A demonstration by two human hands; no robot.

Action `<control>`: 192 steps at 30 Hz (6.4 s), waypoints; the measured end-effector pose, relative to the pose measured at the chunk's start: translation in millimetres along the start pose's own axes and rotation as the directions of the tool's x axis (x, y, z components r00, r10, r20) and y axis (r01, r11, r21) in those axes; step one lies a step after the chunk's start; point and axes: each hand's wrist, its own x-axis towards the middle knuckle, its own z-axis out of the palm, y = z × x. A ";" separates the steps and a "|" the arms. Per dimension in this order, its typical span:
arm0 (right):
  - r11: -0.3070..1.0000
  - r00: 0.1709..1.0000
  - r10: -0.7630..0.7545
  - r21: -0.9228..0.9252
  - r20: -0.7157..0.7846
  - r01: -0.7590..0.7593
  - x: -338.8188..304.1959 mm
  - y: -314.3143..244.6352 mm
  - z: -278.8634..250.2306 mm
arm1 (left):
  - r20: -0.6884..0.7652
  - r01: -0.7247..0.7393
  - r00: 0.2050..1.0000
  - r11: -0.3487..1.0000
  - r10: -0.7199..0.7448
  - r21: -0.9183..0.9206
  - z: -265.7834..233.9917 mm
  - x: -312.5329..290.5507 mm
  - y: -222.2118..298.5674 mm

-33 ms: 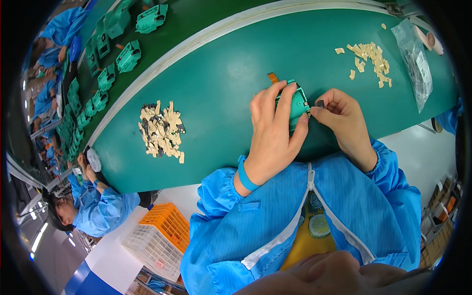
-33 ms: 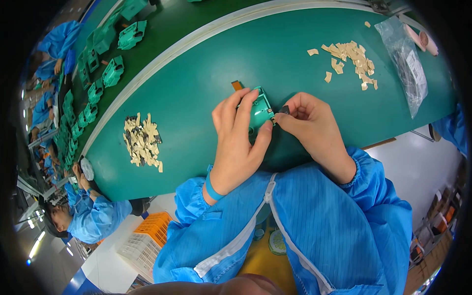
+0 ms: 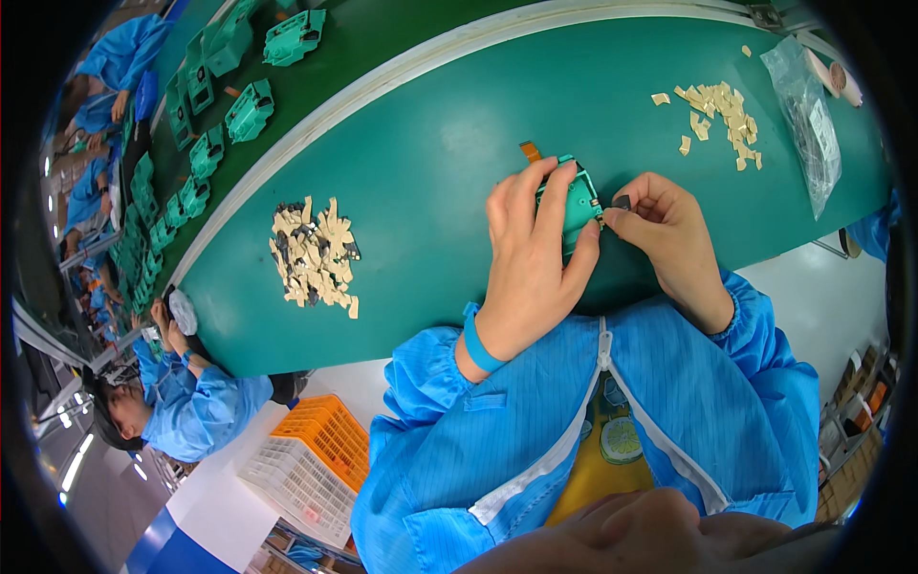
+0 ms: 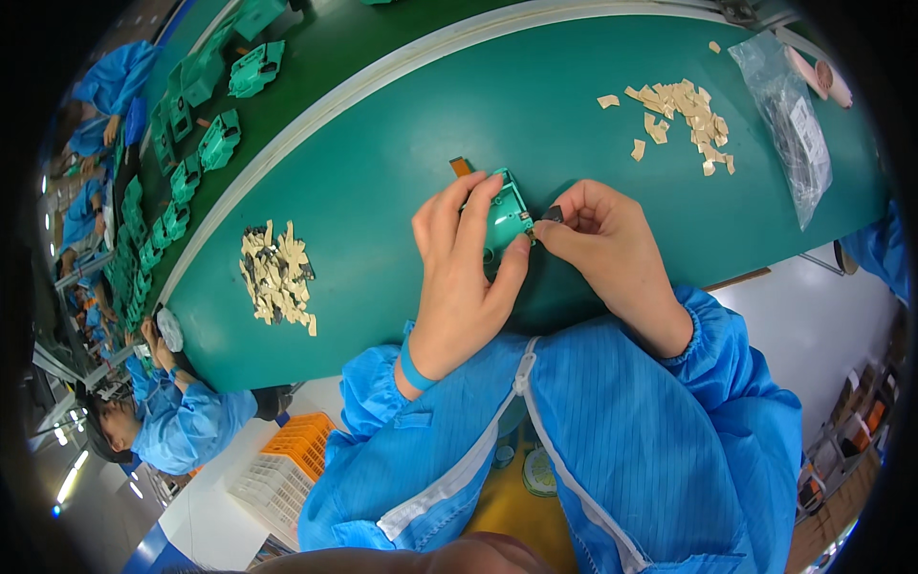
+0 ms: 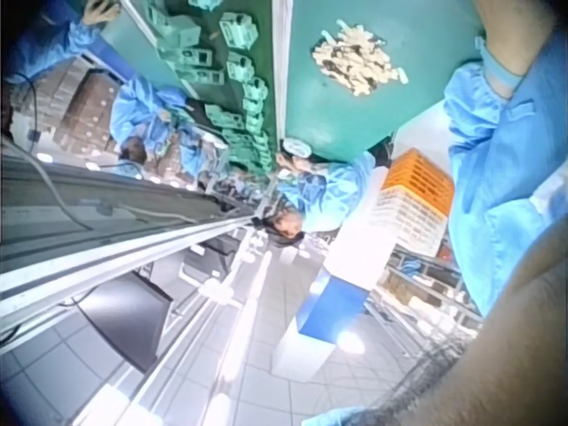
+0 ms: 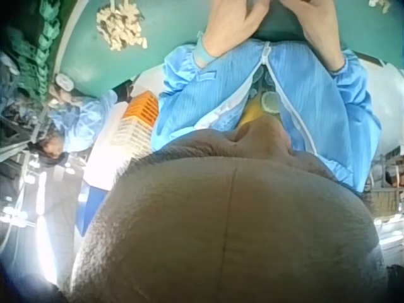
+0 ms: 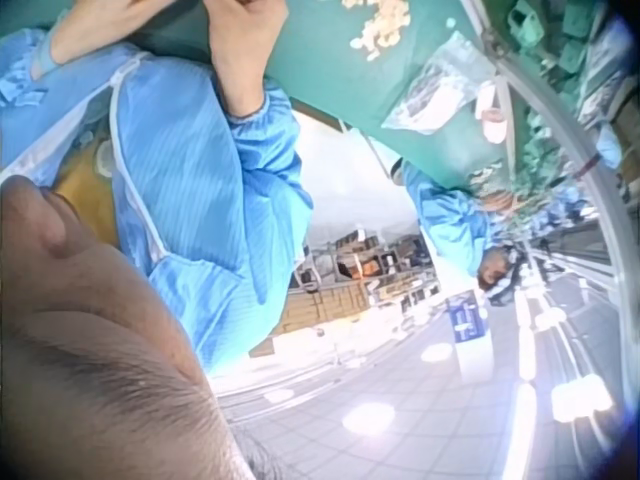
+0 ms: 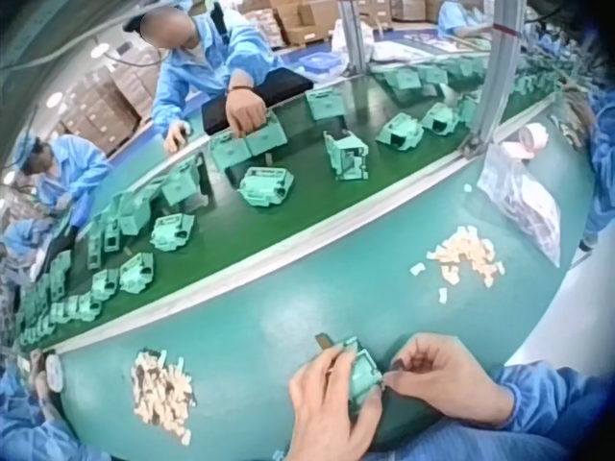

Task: The person assembles small electronic components and small connectors into a green plastic electronic housing by hand.

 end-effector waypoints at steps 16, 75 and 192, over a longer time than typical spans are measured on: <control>1.000 1.000 0.011 -0.020 0.018 -0.011 0.2 -1.0 -5.0 | -0.010 0.039 0.999 0.999 -0.039 -0.004 4.6 0.8 1.9; 0.866 0.939 -0.265 -0.374 0.217 0.331 -36.3 -38.9 11.0 | 0.060 0.246 0.964 0.784 -0.258 -0.570 -10.2 -43.5 16.1; 0.913 0.774 0.258 0.116 0.578 -0.391 73.8 -53.0 58.1 | -0.334 0.052 0.927 0.940 -0.171 -0.338 -76.2 27.2 -38.0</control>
